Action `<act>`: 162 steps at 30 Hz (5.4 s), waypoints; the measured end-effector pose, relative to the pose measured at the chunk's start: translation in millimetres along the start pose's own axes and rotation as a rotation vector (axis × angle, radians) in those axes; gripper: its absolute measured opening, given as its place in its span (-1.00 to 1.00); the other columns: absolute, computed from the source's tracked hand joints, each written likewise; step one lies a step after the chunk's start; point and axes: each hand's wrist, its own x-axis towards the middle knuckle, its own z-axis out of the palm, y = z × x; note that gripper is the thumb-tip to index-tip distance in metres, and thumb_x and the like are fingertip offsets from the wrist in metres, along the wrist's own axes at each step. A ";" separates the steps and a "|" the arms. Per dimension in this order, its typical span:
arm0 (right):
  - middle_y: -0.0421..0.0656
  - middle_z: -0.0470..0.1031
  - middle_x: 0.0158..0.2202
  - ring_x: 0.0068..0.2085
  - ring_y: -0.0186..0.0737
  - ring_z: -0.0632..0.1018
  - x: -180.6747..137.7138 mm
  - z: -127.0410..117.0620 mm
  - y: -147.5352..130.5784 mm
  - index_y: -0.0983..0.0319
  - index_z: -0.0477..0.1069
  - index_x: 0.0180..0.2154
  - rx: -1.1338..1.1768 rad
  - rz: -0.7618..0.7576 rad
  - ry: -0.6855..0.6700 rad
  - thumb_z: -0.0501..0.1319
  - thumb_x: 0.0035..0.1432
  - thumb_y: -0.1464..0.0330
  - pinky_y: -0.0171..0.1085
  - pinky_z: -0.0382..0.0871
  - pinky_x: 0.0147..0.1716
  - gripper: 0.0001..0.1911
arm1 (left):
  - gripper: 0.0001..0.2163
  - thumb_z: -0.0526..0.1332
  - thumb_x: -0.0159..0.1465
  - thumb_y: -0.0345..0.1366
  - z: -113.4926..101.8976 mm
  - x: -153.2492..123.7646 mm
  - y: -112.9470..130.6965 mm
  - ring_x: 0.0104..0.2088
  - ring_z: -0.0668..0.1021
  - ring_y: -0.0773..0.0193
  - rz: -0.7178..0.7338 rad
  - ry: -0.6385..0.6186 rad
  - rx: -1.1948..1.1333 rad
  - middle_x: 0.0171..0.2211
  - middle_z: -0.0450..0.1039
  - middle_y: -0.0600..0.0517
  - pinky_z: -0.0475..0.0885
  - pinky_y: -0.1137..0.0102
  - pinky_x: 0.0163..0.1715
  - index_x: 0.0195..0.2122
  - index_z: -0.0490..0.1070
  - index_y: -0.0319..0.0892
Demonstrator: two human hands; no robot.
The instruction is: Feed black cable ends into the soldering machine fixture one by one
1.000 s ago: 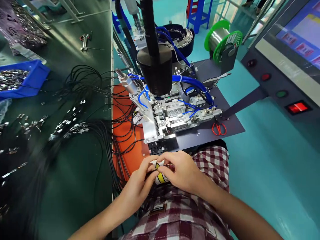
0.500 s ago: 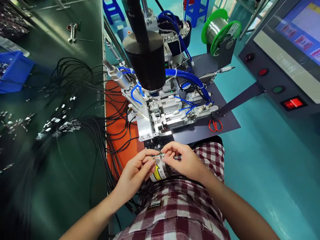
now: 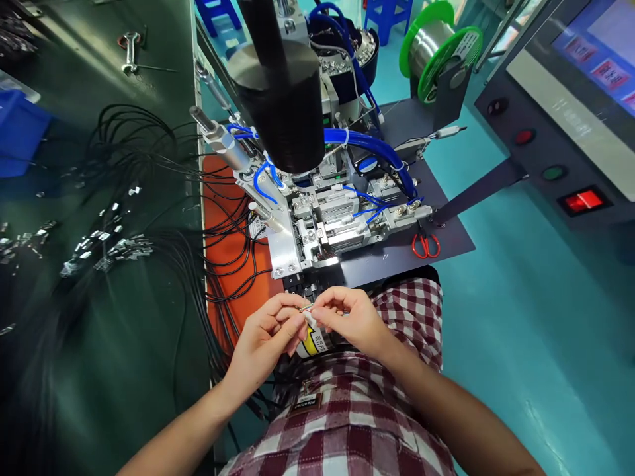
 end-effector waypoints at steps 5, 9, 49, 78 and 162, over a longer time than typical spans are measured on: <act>-0.25 0.37 -0.53 -0.53 -0.39 0.34 -3.9 5.8 4.2 0.25 0.40 -0.42 -0.074 -0.071 0.020 0.24 0.11 0.25 -0.37 0.23 -0.54 -0.80 | -0.73 0.21 0.27 -0.18 -0.4 0.2 -2.7 -0.60 0.36 0.46 0.027 -0.003 -0.071 -0.46 0.39 0.09 0.25 0.53 -0.60 -0.04 0.37 -0.14; -0.25 0.36 -0.50 -0.48 -0.38 0.32 -6.0 7.3 7.3 0.25 0.38 -0.42 -0.140 -0.124 0.019 0.22 0.13 0.32 -0.38 0.23 -0.50 -0.86 | -0.85 0.24 0.24 -0.20 2.8 1.5 -4.4 -0.66 0.28 0.50 0.019 0.077 -0.170 -0.66 0.24 0.19 0.14 0.57 -0.64 -0.27 0.38 -0.17; -0.30 0.31 -0.57 -0.58 -0.47 0.25 4.0 -0.5 13.1 0.30 0.46 -0.42 0.325 0.121 -0.100 0.36 0.01 0.28 -0.40 0.06 -0.59 -0.79 | -0.80 0.28 0.21 -0.19 2.3 3.5 -6.5 -0.69 0.19 0.54 -0.043 0.082 -0.177 -0.72 0.17 0.22 0.05 0.60 -0.67 -0.31 0.41 -0.24; -0.22 0.38 -0.51 -0.47 -0.35 0.33 1.5 -0.2 -4.2 0.26 0.43 -0.42 -0.146 -0.033 -0.026 0.27 0.08 0.29 -0.34 0.23 -0.47 -0.84 | -0.80 0.33 0.13 -0.19 0.4 5.3 -8.3 -0.74 0.14 0.55 -0.106 0.151 -0.176 -0.76 0.15 0.23 -0.02 0.56 -0.69 -0.40 0.40 -0.22; -0.33 0.23 -0.61 -0.62 -0.45 0.18 -2.0 9.4 5.1 0.26 0.38 -0.42 0.157 0.110 -0.053 0.25 0.11 0.25 -0.38 0.00 -0.63 -0.80 | -0.87 0.22 0.21 -0.50 0.1 -2.5 -21.3 -0.34 0.47 0.34 0.613 0.228 0.419 -0.36 0.44 0.02 0.38 0.45 -0.34 -0.25 0.47 -0.18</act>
